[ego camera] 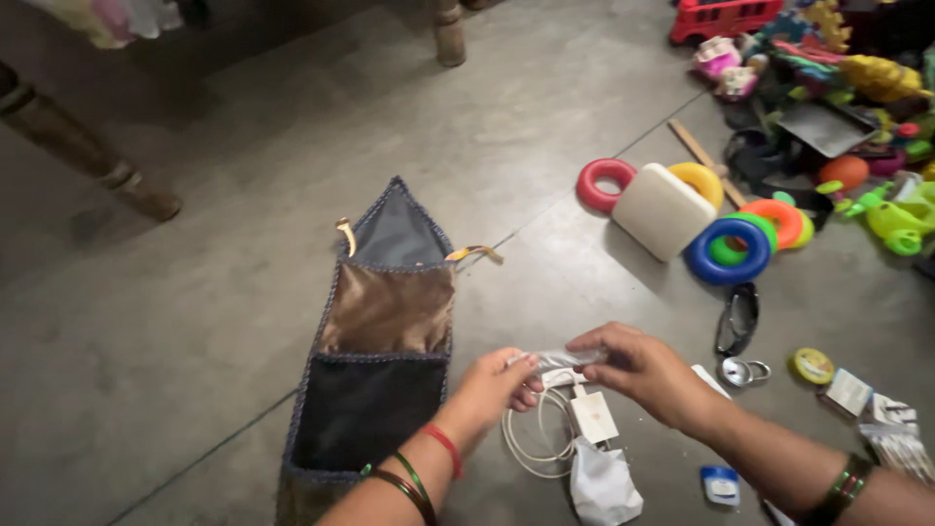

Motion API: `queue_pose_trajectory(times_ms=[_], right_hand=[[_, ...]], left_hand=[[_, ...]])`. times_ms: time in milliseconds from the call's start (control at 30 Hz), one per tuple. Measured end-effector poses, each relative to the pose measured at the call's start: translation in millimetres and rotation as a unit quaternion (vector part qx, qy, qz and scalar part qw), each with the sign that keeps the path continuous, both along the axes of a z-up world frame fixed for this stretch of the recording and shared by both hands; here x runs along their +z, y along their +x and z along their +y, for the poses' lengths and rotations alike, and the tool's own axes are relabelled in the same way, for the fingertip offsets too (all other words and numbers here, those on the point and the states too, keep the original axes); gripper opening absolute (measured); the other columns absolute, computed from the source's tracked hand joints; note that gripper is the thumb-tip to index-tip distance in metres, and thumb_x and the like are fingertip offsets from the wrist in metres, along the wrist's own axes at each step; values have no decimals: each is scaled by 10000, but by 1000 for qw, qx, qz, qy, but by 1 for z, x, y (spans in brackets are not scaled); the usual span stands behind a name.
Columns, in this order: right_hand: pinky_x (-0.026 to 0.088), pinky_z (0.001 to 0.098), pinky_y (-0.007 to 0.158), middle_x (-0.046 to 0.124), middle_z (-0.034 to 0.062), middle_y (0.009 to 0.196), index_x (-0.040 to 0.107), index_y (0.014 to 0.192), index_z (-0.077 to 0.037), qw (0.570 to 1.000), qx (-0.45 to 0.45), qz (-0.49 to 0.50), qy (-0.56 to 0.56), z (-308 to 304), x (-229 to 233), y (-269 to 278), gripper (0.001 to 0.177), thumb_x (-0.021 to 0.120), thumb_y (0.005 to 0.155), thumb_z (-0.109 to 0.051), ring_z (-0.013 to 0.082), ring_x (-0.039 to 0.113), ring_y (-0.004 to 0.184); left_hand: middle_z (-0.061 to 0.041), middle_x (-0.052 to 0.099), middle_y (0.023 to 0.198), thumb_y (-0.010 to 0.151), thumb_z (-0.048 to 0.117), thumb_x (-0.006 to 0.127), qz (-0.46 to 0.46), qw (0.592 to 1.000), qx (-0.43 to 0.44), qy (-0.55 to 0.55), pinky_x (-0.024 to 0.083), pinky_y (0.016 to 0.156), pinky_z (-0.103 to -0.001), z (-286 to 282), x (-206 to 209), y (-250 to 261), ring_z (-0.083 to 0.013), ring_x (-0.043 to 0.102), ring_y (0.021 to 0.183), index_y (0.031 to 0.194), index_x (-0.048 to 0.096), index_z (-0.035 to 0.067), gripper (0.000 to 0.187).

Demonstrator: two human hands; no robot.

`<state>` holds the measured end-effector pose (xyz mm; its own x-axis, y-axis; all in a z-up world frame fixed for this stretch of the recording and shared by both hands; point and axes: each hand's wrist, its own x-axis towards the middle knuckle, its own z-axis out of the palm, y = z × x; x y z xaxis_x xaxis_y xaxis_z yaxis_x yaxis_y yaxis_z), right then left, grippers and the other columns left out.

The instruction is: The person organizes various personal care and household items into a pocketed wall organizer, including putting a tube and cotton swabs into the pockets and gathering other items from the floor.

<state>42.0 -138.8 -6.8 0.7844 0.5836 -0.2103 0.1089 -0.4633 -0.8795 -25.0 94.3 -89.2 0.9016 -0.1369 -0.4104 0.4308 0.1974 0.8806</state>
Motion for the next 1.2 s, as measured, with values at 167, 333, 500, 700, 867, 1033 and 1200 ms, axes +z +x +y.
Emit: queue_pose_trajectory(times_ms=[167, 333, 500, 700, 867, 1033, 1200], right_hand=[[574, 296, 761, 736, 36, 886, 746, 1143, -23, 995, -5, 83, 56, 56, -21, 33, 244, 684, 935, -136, 122, 663, 815], [573, 288, 784, 723, 19, 864, 727, 1079, -13, 988, 16, 137, 68, 108, -40, 55, 198, 642, 962, -149, 114, 665, 821], [550, 301, 763, 683, 34, 823, 712, 1020, -15, 995, -26, 98, 12, 136, -68, 55, 166, 635, 983, -158, 127, 624, 781], [556, 302, 762, 694, 34, 834, 704, 1028, -53, 997, -63, 41, -17, 171, -100, 65, 143, 594, 989, -135, 137, 646, 780], [570, 306, 753, 716, 54, 837, 703, 1029, -62, 997, -22, -14, -78, 209, -112, 64, 131, 597, 961, -100, 142, 658, 775], [570, 309, 748, 714, 52, 842, 702, 1045, -57, 994, 29, -21, -108, 234, -112, 64, 142, 596, 963, -102, 144, 667, 780], [567, 330, 729, 733, 47, 832, 753, 967, -61, 977, 178, 75, -96, 259, -123, 53, 145, 628, 900, -92, 147, 654, 774]], left_hand=[[-21, 698, 823, 1051, 420, 527, 79, 997, -2, -16, 486, 583, -258, 54, 11, -4, -108, 662, 668, 1041, 661, 58, 386], [-65, 725, 831, 1053, 444, 510, 75, 993, 29, -89, 598, 698, -315, 93, -8, -6, -164, 710, 724, 1048, 671, 15, 457], [-96, 702, 1036, 945, 346, 642, -115, 880, -34, 460, 533, 851, -424, 156, -37, -12, -296, 671, 1000, 1088, 698, 85, 303], [-110, 619, 1125, 785, 227, 808, -188, 743, -145, 626, 437, 985, -468, 188, -35, -18, -315, 567, 1156, 1120, 653, 110, 387], [-103, 619, 1113, 836, 196, 743, -210, 713, -156, 650, 439, 972, -462, 192, -44, -11, -303, 571, 1147, 1115, 649, 119, 305], [-130, 699, 978, 940, 149, 617, -369, 756, -180, 510, 496, 899, -481, 213, -32, -10, -348, 664, 961, 1016, 613, 95, 93], [-132, 721, 870, 966, 182, 620, -348, 798, -227, 437, 511, 743, -488, 225, 12, -13, -352, 689, 867, 1019, 581, 96, 108]])
